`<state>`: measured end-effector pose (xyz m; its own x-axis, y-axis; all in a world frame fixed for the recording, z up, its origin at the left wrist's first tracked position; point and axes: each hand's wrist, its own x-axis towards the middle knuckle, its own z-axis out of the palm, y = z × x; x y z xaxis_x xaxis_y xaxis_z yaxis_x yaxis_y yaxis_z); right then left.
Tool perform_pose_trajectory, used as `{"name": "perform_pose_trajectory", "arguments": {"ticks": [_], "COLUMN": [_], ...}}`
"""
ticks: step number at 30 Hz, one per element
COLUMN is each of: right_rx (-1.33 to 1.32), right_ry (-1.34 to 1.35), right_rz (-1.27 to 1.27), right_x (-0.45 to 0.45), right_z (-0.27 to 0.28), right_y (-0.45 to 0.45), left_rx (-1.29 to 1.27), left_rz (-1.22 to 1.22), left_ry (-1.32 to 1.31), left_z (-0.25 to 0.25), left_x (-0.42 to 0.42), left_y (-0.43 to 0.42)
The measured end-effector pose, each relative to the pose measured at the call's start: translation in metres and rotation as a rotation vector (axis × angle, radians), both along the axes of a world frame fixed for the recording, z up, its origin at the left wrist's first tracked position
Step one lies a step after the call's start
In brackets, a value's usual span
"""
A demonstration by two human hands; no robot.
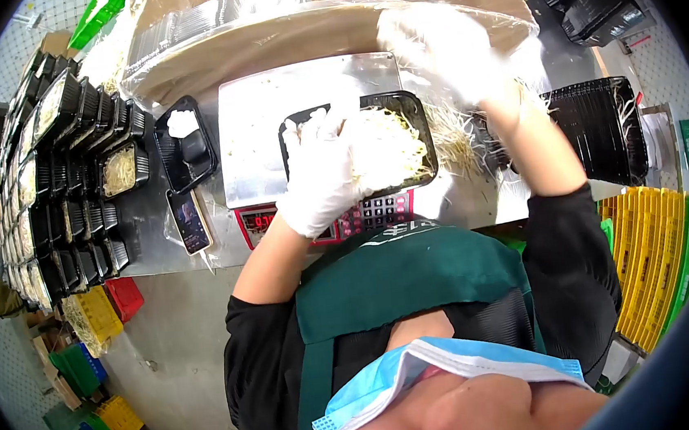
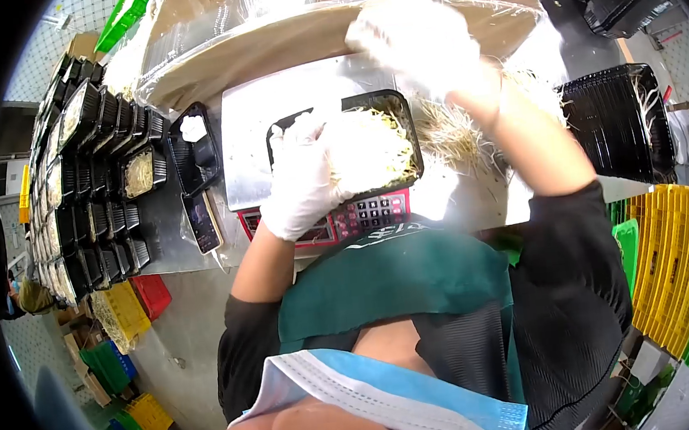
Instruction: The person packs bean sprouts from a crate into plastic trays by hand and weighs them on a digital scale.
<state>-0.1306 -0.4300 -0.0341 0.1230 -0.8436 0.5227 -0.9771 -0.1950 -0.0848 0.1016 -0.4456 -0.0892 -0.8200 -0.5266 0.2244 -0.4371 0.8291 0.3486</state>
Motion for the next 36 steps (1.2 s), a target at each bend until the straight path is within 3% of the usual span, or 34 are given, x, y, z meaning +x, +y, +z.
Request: {"name": "perform_pose_trajectory", "arguments": {"ticks": [2, 3, 4, 5, 8, 10, 12, 13, 14, 16, 17, 18, 20, 21, 23, 24, 26, 27, 29, 31, 33, 34, 35, 36], "right_rx": [0.139, 0.298, 0.196, 0.386, 0.717, 0.659, 0.49, 0.536, 0.576, 0.659, 0.741, 0.737, 0.433, 0.426, 0.373, 0.367, -0.086, -0.092, -0.165, -0.142, -0.157, -0.184, -0.211, -0.209], "right_ry": [0.237, -0.712, -0.211, 0.057, 0.368, 0.145, -0.349, -0.205, -0.06, -0.119, -0.182, -0.186, -0.414, -0.41, 0.002, 0.004, -0.08, -0.082, -0.687, -0.724, -0.209, -0.192, -0.175, -0.393], "right_rz": [-0.299, -0.186, -0.267, -0.419, -0.501, -0.576, -0.695, -0.502, -0.303, -0.288, -0.291, -0.287, 0.149, 0.146, -0.298, -0.293, -0.526, -0.518, -0.095, 0.324, 0.582, 0.596, 0.609, 0.566], "right_x": [-0.058, -0.069, -0.096, -0.137, -0.151, -0.149, -0.138, -0.142, -0.149, -0.163, -0.169, -0.178, -0.191, -0.183, -0.147, -0.136, -0.109, -0.085, -0.024, -0.006, 0.013, 0.025, 0.037, 0.038], "right_z": [-0.006, 0.009, -0.009, -0.041, -0.072, -0.072, -0.06, -0.052, -0.041, -0.016, -0.011, -0.017, -0.03, -0.023, 0.003, 0.015, 0.032, 0.041, 0.06, 0.055, 0.044, 0.036, 0.028, 0.017], "right_y": [-0.067, -0.087, -0.109, -0.144, -0.161, -0.175, -0.16, -0.151, -0.14, -0.127, -0.12, -0.113, -0.102, -0.095, -0.079, -0.07, -0.048, -0.029, 0.019, 0.044, 0.058, 0.062, 0.066, 0.068], "left_rx": [-0.018, -0.009, 0.0, -0.004, 0.077, 0.135, 0.207, 0.038, 0.04, 0.126, 0.128, 0.205, 0.433, 0.349, 0.456, 0.583, 0.482, 0.505, 0.573, 0.771, 1.471, 1.58, 1.36, 1.141], "left_rz": [0.036, 0.037, 0.038, 0.019, 0.032, 0.071, 0.02, 0.044, 0.052, -0.041, -0.025, -0.005, 0.091, 0.079, 0.163, 0.236, 0.286, 0.406, 0.577, 0.551, -0.022, -0.122, -0.126, -0.108], "left_ry": [-0.04, -0.061, -0.085, -0.023, -0.052, -0.178, 0.004, -0.1, -0.101, 0.191, 0.21, 0.299, 0.444, 0.467, 0.623, 0.742, 0.985, 1.023, 1.172, 1.299, 1.271, 1.206, 1.175, 1.147], "left_z": [-0.003, -0.002, -0.002, -0.007, 0.006, 0.013, 0.019, 0.031, 0.032, 0.03, 0.029, 0.03, 0.016, 0.004, 0.011, 0.021, 0.001, 0.005, 0.008, 0.034, 0.05, 0.052, 0.061, 0.07], "left_x": [0.0, 0.0, 0.001, 0.002, 0.0, 0.001, 0.005, 0.007, 0.014, 0.033, 0.045, 0.052, 0.067, 0.077, 0.082, 0.083, 0.107, 0.119, 0.145, 0.141, 0.133, 0.121, 0.109, 0.096], "left_y": [0.001, 0.0, -0.001, -0.003, -0.003, -0.002, -0.006, -0.003, -0.002, -0.004, -0.002, 0.003, 0.012, 0.011, 0.018, 0.024, 0.021, 0.02, 0.004, -0.005, -0.025, -0.028, -0.021, -0.015]}}
